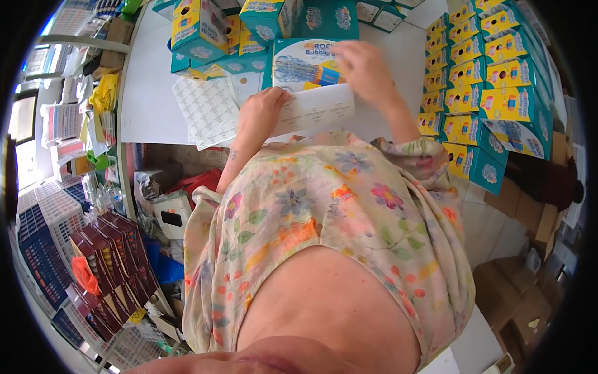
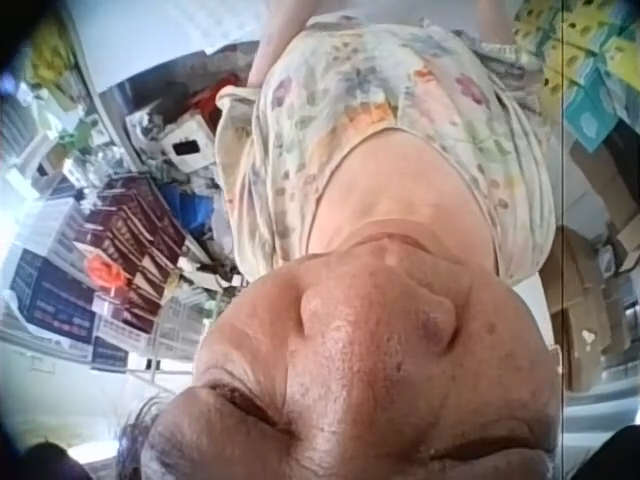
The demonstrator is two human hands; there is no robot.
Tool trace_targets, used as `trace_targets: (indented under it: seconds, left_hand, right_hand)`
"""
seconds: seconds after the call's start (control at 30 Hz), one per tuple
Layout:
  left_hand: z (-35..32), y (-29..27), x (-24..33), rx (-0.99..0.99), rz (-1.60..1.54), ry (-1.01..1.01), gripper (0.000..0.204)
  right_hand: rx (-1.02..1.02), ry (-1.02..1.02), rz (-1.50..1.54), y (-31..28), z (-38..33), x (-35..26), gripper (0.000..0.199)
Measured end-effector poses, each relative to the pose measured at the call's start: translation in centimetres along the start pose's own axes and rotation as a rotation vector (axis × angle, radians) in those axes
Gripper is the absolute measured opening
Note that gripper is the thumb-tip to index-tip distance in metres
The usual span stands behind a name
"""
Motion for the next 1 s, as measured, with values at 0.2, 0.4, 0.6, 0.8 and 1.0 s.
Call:
trace_targets:
  seconds: [0.2,0.4,0.6,0.8,1.0]
  left_hand:
    - [0.9,0.1,1.6,-0.005,-0.14,0.001,0.014]
    - [0.6,-0.7,0.5,-0.087,-0.407,-0.188,0.017]
    - [0.6,-0.7,1.2,-0.071,-0.532,-0.224,0.019]
    - [0.2,0.1,0.6,-0.098,-0.604,-0.364,0.023]
    - [0.0,0.6,0.6,-0.035,-0.443,-0.133,0.015]
  right_hand:
    - [-0.278,-0.074,0.188,1.5,-2.2,-5.6,0.022]
    - [-0.272,0.046,0.337,0.2,-2.6,-3.5,0.016]
    - [-0.237,0.117,0.484,0.7,-3.0,-3.8,0.014]
    - [0.023,-0.284,0.121,0.1,-3.8,-5.0,0.009]
    - [-0.031,0.374,0.61,0.1,-3.8,-1.9,0.005]
Point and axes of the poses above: each hand's wrist, its own z-axis towards the middle knuckle, its own y-axis out of the palm, x = y × z, the point moved 2 cm from there along z, towards the middle knuckle, and after that the axes turned 2 degrees about x, right-handed, at the moved point
